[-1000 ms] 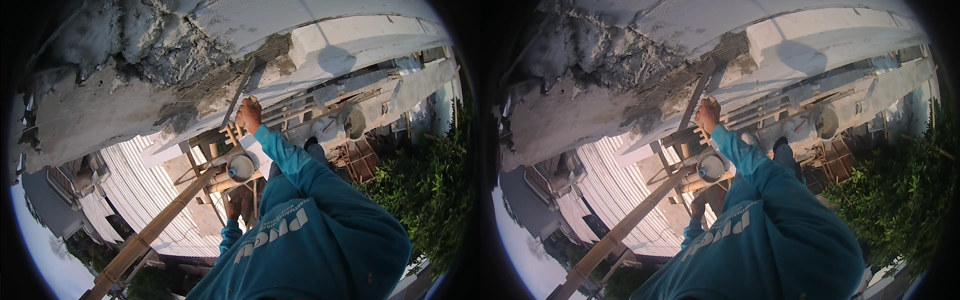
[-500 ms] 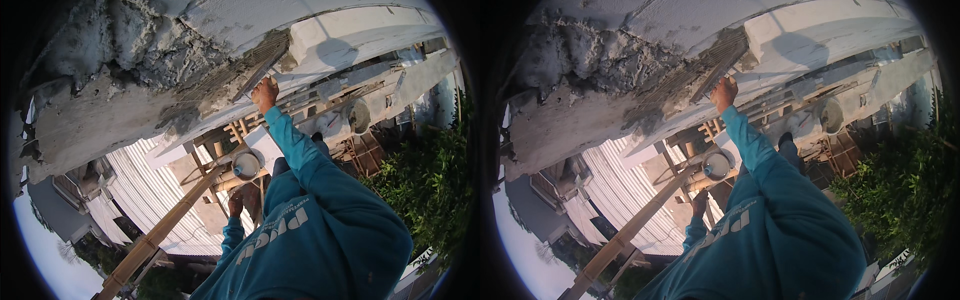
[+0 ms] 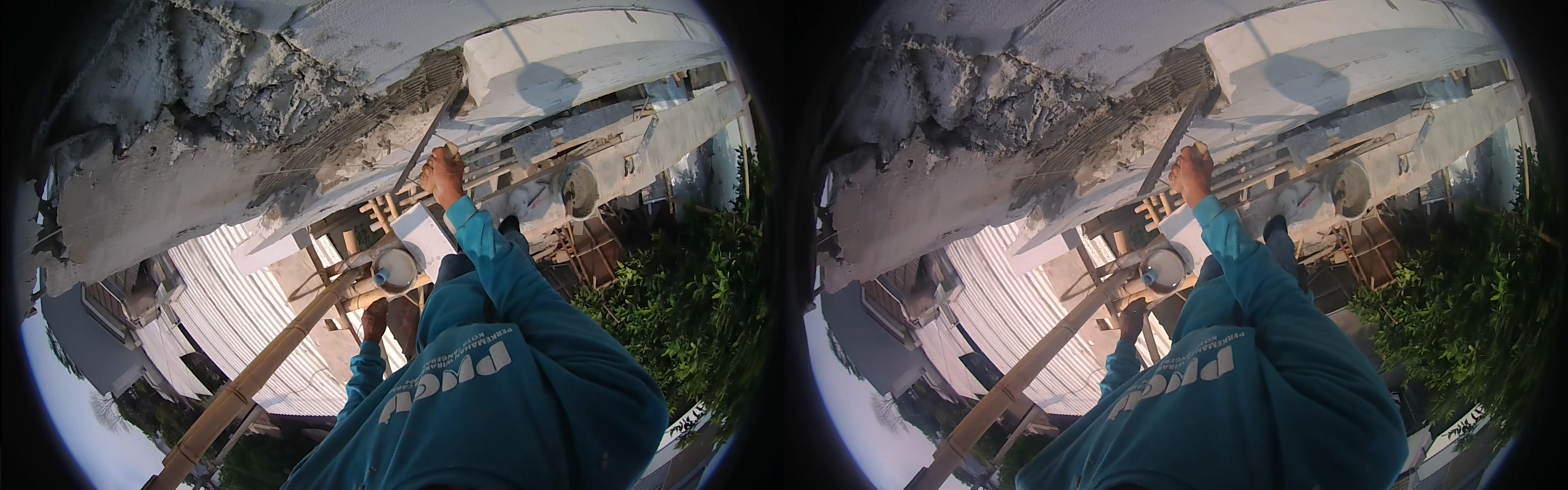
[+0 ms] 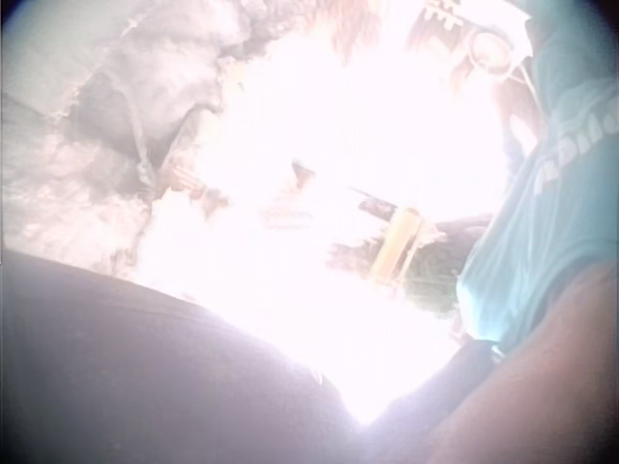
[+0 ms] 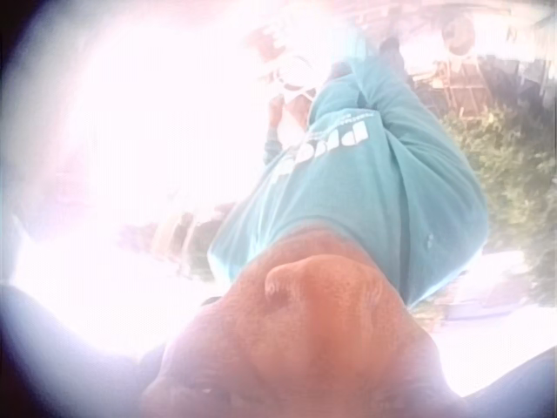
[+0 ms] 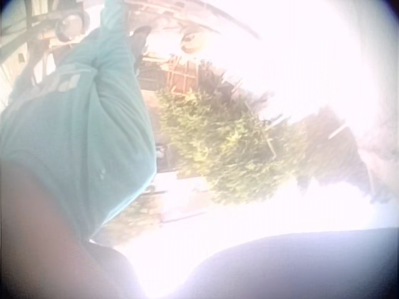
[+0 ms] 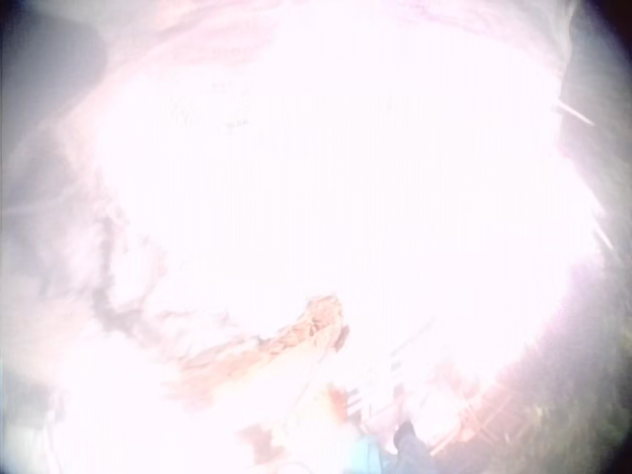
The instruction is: The person applies wet cement to a wall using a trowel and a bucket. They scoop cement from the bucket, spread it onto the wall surface, and smooth it with the trowel. The person also briefly touches their face during the task.
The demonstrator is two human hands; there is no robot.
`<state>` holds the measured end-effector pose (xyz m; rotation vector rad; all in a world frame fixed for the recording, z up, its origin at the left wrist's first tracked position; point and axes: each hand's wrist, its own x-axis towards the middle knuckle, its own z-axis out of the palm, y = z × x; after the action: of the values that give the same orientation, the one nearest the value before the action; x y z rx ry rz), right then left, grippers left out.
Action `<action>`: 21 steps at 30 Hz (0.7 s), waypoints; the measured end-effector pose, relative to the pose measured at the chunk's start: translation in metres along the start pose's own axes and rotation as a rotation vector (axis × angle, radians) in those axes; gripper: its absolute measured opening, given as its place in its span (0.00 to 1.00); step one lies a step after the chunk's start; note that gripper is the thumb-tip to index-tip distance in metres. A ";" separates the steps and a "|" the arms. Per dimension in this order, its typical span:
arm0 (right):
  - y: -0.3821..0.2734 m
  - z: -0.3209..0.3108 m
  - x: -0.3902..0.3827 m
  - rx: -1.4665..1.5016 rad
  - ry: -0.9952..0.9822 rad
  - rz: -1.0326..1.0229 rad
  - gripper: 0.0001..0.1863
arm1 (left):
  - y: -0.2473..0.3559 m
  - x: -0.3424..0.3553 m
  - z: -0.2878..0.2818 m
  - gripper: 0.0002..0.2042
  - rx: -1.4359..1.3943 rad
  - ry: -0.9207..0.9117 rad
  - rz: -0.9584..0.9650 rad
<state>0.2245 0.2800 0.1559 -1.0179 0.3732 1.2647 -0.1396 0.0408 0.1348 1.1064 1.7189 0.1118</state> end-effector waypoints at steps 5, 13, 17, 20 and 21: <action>0.016 0.016 0.003 -0.085 -0.102 0.138 0.06 | 0.018 0.003 0.011 0.17 0.049 0.013 0.061; 0.075 0.029 -0.026 -0.146 -0.163 0.217 0.06 | -0.039 -0.026 0.012 0.16 0.035 0.041 -0.017; 0.068 0.014 -0.038 -0.408 -0.223 0.279 0.07 | -0.037 -0.035 0.011 0.15 -0.001 0.001 -0.098; 0.056 -0.001 -0.038 -0.334 -0.189 0.211 0.10 | -0.032 -0.034 0.013 0.15 0.092 0.021 -0.033; 0.048 -0.009 -0.031 -0.311 -0.155 0.237 0.11 | -0.033 -0.030 0.013 0.14 0.244 0.040 0.072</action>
<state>0.1742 0.2521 0.1533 -1.1515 0.1825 1.6411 -0.1486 -0.0047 0.1324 1.3533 1.7615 -0.0319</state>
